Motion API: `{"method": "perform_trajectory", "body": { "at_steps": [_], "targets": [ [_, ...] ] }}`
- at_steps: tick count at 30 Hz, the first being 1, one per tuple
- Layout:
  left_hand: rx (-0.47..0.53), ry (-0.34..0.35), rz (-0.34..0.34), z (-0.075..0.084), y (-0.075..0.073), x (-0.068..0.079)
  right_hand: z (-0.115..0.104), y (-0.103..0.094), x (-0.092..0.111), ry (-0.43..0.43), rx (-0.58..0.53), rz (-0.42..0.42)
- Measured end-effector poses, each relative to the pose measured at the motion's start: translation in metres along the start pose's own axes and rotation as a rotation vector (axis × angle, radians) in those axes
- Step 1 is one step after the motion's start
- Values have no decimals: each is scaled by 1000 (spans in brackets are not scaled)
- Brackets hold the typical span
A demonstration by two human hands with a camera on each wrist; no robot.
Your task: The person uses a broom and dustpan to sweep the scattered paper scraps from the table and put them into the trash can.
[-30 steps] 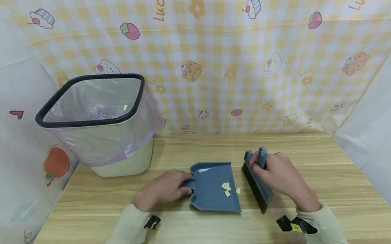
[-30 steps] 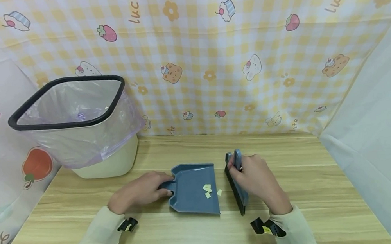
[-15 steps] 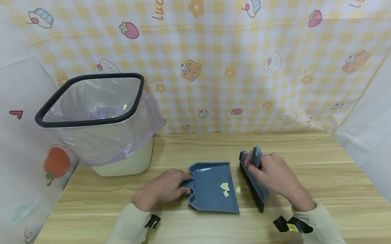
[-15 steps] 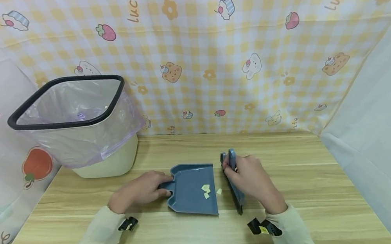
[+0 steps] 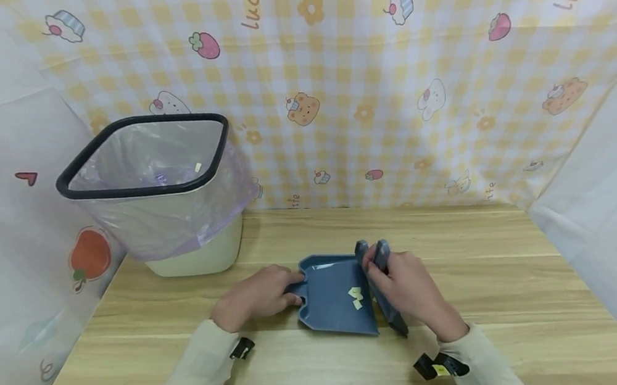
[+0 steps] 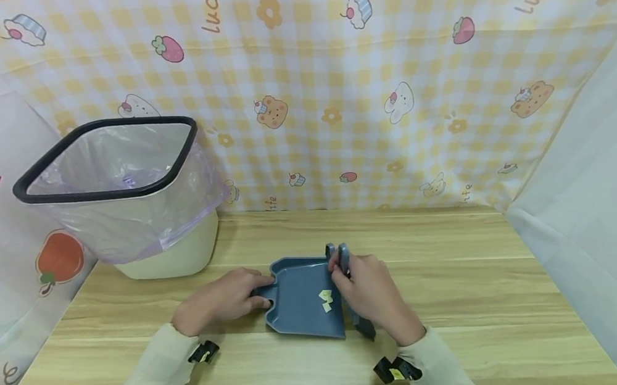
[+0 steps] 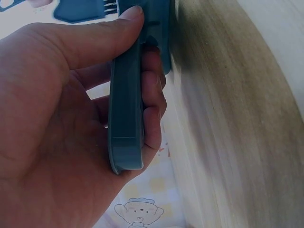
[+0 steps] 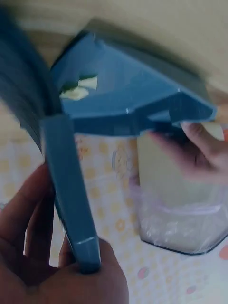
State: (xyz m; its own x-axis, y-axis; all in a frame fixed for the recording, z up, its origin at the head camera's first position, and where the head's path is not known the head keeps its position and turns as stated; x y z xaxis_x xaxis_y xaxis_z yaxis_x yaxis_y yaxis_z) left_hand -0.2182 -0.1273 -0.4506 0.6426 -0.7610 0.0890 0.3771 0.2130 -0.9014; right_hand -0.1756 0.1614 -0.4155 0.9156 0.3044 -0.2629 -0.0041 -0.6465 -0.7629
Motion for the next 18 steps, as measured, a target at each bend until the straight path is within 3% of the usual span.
{"method": "perform_trajectory", "body": {
  "at_steps": [8,18],
  "targets": [
    [6,-17,-1,0,-1,1,6,-14,-2,33,-142,114],
    [-7,-55,-17,4,0,2,11,-32,0,75,-89,148]
  ]
}}
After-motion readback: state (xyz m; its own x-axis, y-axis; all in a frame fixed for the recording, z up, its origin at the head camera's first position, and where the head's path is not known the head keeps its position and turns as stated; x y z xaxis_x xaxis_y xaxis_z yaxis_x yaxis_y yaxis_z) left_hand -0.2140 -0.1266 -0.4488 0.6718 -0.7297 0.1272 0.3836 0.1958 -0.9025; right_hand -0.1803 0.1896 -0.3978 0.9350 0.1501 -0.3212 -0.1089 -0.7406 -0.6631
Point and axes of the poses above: each hand's wrist, its own x-axis away from the middle knuckle, its own y-axis out of the palm, z = x × y, the point moved 2 cm from there along -x, towards the middle knuckle, and after that the axes turned 2 degrees about -z, right-handed, at the moved point
